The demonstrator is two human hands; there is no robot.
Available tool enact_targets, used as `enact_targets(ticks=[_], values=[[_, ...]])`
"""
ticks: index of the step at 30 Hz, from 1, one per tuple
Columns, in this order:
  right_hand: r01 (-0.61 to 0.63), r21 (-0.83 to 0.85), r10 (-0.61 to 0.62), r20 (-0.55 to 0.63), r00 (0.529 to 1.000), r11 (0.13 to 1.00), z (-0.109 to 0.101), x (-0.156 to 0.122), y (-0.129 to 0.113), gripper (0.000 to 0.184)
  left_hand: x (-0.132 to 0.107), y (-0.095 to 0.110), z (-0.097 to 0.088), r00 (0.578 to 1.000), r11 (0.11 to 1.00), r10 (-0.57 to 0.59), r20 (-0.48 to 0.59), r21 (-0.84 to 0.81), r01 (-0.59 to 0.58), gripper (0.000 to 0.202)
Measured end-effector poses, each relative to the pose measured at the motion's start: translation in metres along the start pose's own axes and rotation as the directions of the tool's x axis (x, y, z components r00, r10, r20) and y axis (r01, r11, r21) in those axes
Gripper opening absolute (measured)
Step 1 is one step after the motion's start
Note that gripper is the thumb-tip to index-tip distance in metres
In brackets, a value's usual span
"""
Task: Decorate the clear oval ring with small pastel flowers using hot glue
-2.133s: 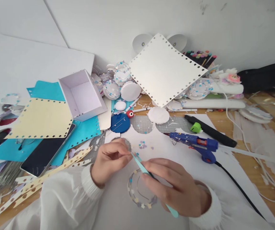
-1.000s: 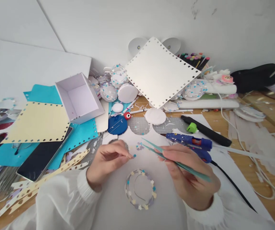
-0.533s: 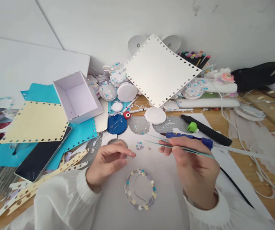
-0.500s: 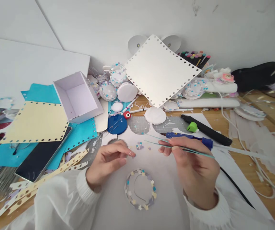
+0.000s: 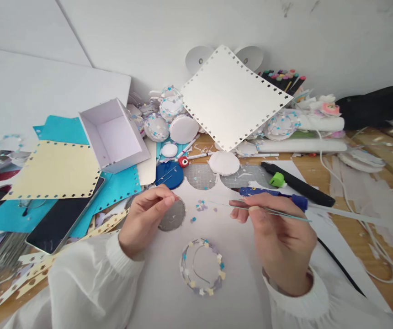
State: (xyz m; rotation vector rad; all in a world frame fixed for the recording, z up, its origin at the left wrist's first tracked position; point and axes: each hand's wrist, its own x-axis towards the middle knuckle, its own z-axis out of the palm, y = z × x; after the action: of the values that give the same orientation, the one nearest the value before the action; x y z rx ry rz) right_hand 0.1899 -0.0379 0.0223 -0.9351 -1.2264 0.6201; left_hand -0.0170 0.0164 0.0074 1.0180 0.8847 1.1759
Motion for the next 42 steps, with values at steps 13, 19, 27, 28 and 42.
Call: enact_targets(ticks=[13, 19, 27, 28, 42], values=[[0.033, -0.192, -0.033, 0.004, 0.999, 0.981, -0.001, -0.004, 0.005, 0.017, 0.010, -0.007, -0.015, 0.974, 0.940, 0.220, -0.058, 0.281, -0.196, 0.037], [0.044, -0.274, -0.031, 0.052, 0.998, 0.961, -0.001, -0.003, 0.006, 0.017, 0.006, -0.006, -0.011, 0.934, 0.788, 0.357, 0.003, 0.535, -0.303, 0.008], [-0.118, -0.205, 0.131, 0.053, 0.990, 0.972, 0.002, 0.000, 0.004, 0.018, 0.000, 0.010, -0.011, 0.780, 0.728, 0.238, 0.579, 0.425, -0.538, 0.038], [-0.116, -0.211, 0.131, 0.055, 0.990, 0.971, 0.002, 0.001, 0.004, 0.018, 0.001, 0.012, -0.010, 0.719, 0.701, 0.191, 0.668, 0.420, -0.576, 0.045], [-0.123, -0.179, 0.141, 0.090, 0.986, 0.976, 0.001, -0.001, 0.015, 0.016, -0.004, 0.010, -0.002, 0.541, 0.616, 0.053, 0.839, 0.399, -0.679, 0.045]])
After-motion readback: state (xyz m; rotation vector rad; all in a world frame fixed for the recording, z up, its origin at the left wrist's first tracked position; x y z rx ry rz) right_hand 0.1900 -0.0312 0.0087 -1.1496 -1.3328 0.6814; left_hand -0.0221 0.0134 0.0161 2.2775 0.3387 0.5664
